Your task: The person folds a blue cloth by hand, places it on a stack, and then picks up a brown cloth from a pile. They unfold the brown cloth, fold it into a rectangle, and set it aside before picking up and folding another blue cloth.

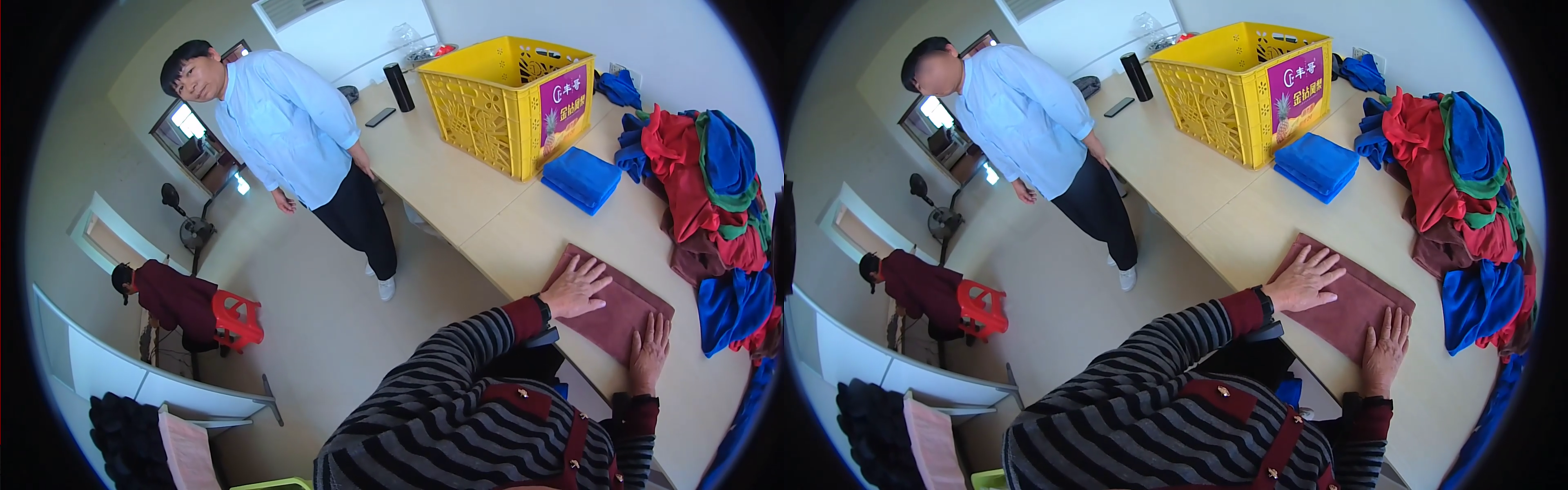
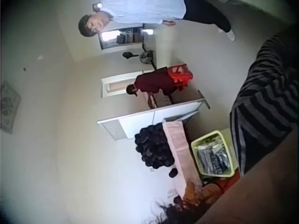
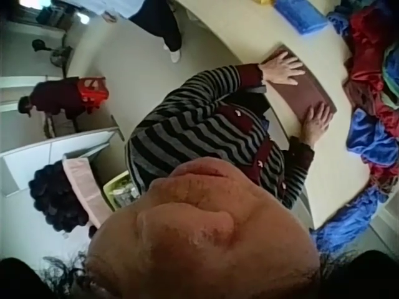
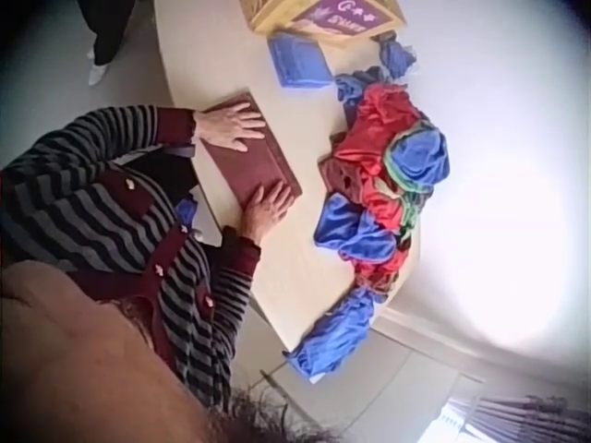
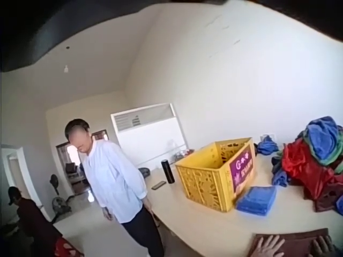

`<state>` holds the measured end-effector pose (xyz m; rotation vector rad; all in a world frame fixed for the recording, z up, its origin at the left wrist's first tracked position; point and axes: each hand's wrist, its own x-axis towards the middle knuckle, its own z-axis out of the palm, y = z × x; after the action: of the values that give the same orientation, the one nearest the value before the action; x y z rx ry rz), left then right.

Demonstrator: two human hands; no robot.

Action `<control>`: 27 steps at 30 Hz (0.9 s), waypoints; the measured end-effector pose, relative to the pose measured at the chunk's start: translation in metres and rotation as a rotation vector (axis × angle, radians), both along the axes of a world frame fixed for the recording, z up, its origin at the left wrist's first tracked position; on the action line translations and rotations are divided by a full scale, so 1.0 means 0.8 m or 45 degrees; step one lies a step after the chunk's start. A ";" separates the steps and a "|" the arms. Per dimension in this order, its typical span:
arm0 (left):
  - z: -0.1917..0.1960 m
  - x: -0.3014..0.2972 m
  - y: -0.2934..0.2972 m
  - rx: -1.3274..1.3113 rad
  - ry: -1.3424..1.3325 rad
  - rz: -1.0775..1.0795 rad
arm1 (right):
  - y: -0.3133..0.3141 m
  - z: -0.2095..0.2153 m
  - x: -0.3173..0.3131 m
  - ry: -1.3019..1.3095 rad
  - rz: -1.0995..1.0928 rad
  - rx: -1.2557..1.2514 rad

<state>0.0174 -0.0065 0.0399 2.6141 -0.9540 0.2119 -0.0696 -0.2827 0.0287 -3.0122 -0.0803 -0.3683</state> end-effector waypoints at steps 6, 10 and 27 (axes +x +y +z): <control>-0.009 0.006 0.020 0.012 -0.001 0.193 | -0.001 0.002 -0.003 -0.003 -0.022 0.017; -0.020 0.010 0.029 -0.042 -0.050 0.298 | -0.019 0.000 -0.005 0.006 -0.037 0.057; -0.030 -0.034 -0.053 0.007 -0.157 -0.063 | 0.080 -0.002 0.034 0.013 0.242 0.222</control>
<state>-0.0095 -0.0491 0.0159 2.6044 -1.0599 0.3616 -0.0428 -0.2187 0.0272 -2.8041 -0.3140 -0.3232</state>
